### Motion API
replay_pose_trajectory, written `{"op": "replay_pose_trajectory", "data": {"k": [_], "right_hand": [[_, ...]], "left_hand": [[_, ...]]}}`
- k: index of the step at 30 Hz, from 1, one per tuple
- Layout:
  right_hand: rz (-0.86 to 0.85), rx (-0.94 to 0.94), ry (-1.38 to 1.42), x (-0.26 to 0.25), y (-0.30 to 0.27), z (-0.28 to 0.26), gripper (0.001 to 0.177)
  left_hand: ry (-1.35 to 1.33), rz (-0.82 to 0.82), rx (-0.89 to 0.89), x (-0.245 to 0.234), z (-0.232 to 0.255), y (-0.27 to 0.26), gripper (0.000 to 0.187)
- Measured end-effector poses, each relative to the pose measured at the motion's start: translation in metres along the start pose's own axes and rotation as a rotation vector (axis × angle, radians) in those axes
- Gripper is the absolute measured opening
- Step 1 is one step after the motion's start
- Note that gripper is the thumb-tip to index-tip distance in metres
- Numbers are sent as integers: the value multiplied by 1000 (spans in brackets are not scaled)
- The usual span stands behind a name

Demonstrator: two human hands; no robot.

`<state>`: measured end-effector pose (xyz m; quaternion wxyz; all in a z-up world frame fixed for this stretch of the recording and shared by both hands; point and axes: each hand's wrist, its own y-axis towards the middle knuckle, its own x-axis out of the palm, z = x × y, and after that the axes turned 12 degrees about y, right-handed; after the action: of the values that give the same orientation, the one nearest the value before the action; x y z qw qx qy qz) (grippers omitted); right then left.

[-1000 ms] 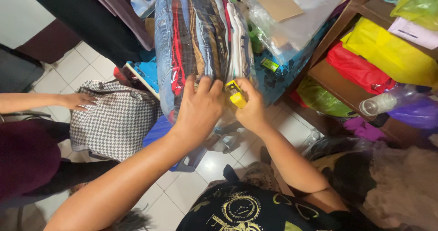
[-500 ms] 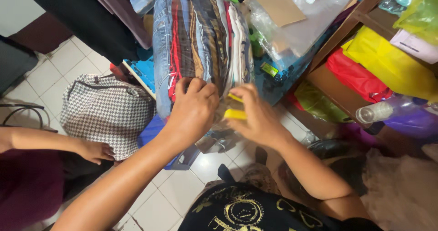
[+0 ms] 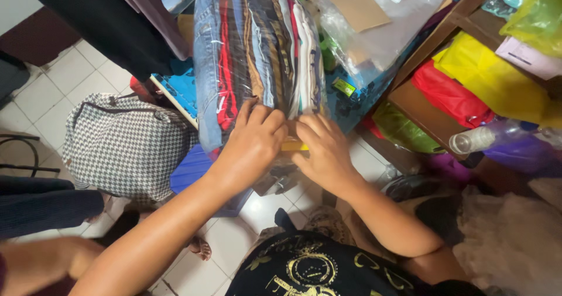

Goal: The person packs folded clothes into a clear plastic bag, seals it with a yellow clip, and then uses a yellow handheld label maker to print and apply a label to the package. The person repeats this process for a second bag of clothes.

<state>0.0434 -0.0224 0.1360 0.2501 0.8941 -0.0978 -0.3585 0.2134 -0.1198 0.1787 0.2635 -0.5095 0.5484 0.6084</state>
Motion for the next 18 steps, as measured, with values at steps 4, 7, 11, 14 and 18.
{"op": "replay_pose_trajectory", "data": {"k": [4,7,11,14,18], "right_hand": [[84,-31,10,10,2,2,33],[121,3,112,16,5,10,23],[197,-61,136,24,4,15,23],[172,-30,132,20,1,8,32],[152,-23,125,17,-2,0,48]], "left_hand": [[1,7,32,5,-3,-6,23],[-36,73,15,7,-4,-8,23],[-92,59,-15,-6,-7,-6,24],[-99,137,-31,-21,-11,-9,25],[-215,166,-89,-16,-18,-10,19]]}}
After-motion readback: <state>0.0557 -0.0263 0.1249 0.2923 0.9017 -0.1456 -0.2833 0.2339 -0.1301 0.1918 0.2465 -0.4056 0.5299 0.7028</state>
